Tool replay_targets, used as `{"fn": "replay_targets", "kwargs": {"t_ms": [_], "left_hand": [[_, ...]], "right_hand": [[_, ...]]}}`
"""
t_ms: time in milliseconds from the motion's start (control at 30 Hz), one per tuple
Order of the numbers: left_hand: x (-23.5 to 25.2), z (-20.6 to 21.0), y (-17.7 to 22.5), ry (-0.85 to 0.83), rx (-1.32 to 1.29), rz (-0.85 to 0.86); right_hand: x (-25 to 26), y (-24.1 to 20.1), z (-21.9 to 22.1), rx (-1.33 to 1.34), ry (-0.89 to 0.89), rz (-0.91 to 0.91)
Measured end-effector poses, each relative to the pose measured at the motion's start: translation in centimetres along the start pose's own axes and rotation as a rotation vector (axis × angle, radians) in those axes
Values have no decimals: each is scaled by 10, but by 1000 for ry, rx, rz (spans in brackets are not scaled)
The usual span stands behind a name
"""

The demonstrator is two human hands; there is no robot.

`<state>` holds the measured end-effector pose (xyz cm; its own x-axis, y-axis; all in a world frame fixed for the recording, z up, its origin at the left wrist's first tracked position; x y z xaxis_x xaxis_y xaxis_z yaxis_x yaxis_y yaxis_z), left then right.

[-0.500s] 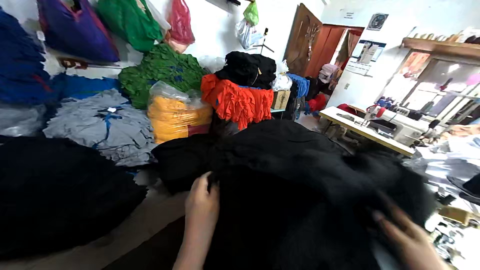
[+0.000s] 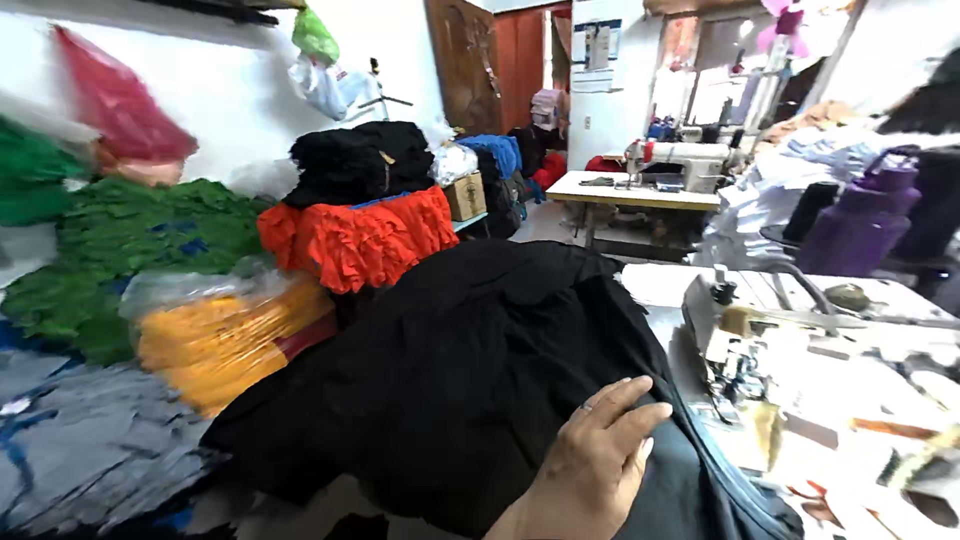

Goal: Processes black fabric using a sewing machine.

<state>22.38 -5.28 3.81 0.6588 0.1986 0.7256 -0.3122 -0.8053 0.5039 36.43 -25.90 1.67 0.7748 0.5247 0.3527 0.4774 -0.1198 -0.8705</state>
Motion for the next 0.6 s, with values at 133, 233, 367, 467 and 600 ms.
{"fn": "replay_targets", "kwargs": {"t_ms": [133,233,367,467,600], "left_hand": [[31,31,0,-166,29,79],[33,47,5,-253,51,238],[26,60,10,-417,105,311],[21,64,12,-502,147,263],[21,67,14,-541,153,232]], "right_hand": [[-6,25,-22,-284,-254,64],[-8,20,-17,-316,-365,-23],[0,44,-6,-269,-393,-94],[8,42,-5,-267,-411,-145],[19,39,-5,-232,-506,-208]]}}
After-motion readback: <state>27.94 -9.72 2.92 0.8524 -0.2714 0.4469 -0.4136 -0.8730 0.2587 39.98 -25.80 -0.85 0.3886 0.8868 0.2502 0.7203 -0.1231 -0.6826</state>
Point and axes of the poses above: each hand's wrist, its own x-axis towards the middle knuckle, its own z-axis out of the palm, y = z × x, the point moved 2 cm from there along x, towards the middle knuckle, and after that the axes turned 6 degrees about -x, right-handed, at the moved point
